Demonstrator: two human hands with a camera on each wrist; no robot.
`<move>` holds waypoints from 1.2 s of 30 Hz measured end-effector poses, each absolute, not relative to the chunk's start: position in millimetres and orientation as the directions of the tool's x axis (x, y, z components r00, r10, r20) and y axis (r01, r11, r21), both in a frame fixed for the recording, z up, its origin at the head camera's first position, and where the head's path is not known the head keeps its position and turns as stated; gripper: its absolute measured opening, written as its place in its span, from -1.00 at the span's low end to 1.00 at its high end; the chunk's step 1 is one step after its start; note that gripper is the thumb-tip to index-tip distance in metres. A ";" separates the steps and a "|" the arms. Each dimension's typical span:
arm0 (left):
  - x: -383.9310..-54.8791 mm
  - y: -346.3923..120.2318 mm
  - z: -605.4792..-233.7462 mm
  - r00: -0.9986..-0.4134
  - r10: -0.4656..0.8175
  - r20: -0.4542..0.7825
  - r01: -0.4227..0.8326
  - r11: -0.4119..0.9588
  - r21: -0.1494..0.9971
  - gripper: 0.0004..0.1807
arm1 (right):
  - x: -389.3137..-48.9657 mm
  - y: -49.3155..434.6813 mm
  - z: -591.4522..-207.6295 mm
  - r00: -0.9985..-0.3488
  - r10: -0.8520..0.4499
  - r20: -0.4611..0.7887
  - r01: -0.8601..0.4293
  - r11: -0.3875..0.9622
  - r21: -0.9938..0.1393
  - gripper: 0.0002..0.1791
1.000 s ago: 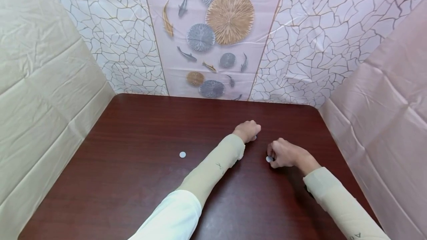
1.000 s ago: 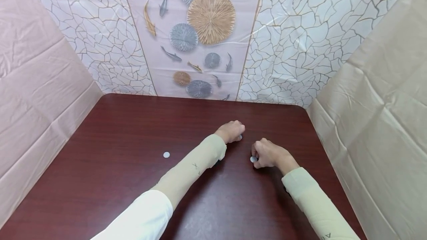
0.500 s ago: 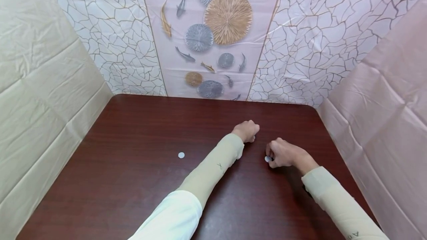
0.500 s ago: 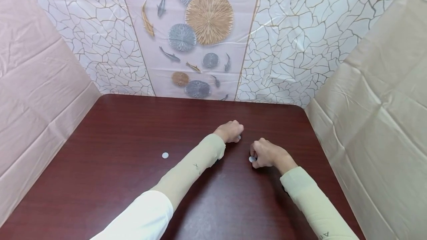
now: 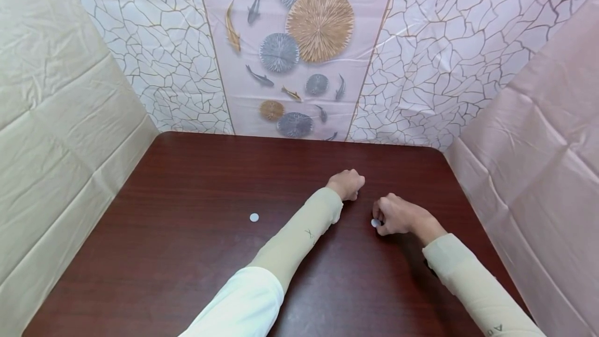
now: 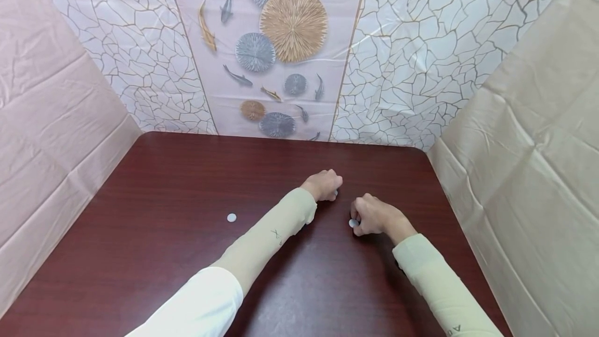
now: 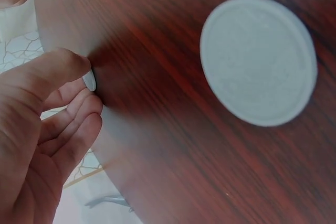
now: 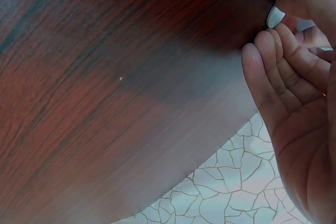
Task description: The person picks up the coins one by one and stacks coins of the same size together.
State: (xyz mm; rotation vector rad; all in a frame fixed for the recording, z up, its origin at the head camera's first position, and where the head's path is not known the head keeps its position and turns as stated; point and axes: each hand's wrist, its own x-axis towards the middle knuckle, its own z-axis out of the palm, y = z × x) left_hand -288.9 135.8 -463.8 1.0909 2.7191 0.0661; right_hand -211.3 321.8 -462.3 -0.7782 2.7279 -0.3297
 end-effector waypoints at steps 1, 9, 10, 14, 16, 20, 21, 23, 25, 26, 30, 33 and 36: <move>-288.9 136.9 -464.1 -0.700 0.691 -0.178 0.682 0.722 0.119 -0.92 | -211.2 322.2 -462.0 -0.814 -0.543 -0.205 -0.478 0.828 -0.294 -0.85; -294.1 141.8 -472.9 -0.704 0.690 -0.167 0.694 0.719 0.047 -0.65 | -209.0 321.5 -464.6 -0.808 -0.555 -0.195 -0.489 0.818 -0.304 -0.88; -294.9 142.0 -474.0 -0.705 0.690 -0.163 0.693 0.719 0.046 -0.64 | -208.7 321.0 -465.0 -0.807 -0.558 -0.193 -0.491 0.816 -0.306 -0.88; -297.4 142.8 -475.5 -0.698 0.699 -0.156 0.702 0.711 0.043 -0.64 | -208.0 320.3 -465.4 -0.807 -0.560 -0.184 -0.496 0.814 -0.301 -0.89; -297.8 143.4 -474.7 -0.694 0.703 -0.155 0.707 0.706 0.040 -0.62 | -207.8 321.0 -464.7 -0.811 -0.556 -0.185 -0.493 0.818 -0.297 -0.88; -298.7 144.9 -472.4 -0.694 0.705 -0.147 0.709 0.705 0.032 -0.57 | -207.5 323.6 -462.9 -0.817 -0.543 -0.193 -0.479 0.827 -0.295 -0.88; -299.1 145.5 -471.6 -0.693 0.706 -0.143 0.710 0.704 0.032 -0.56 | -207.5 324.7 -462.4 -0.819 -0.539 -0.196 -0.475 0.829 -0.293 -0.88; -300.0 143.5 -471.7 -0.690 0.711 -0.138 0.713 0.700 0.040 -0.57 | -207.8 323.8 -462.2 -0.819 -0.537 -0.200 -0.474 0.831 -0.292 -0.87; -301.4 142.2 -471.9 -0.683 0.718 -0.132 0.718 0.694 0.054 -0.59 | -208.1 323.5 -461.7 -0.819 -0.535 -0.206 -0.471 0.833 -0.289 -0.87; -301.9 141.5 -471.7 -0.681 0.722 -0.127 0.720 0.691 0.064 -0.61 | -208.3 323.5 -461.4 -0.820 -0.533 -0.209 -0.469 0.835 -0.289 -0.86; -302.7 139.0 -469.1 -0.672 0.731 -0.115 0.724 0.682 0.101 -0.65 | -208.3 323.4 -460.0 -0.823 -0.527 -0.214 -0.461 0.838 -0.293 -0.86; -301.0 136.6 -466.9 -0.674 0.727 -0.131 0.717 0.686 0.119 -0.66 | -208.0 322.9 -460.1 -0.824 -0.523 -0.219 -0.454 0.840 -0.296 -0.86; -297.6 133.1 -465.2 -0.677 0.721 -0.150 0.709 0.693 0.132 -0.64 | -208.1 322.5 -460.8 -0.821 -0.528 -0.217 -0.459 0.837 -0.299 -0.86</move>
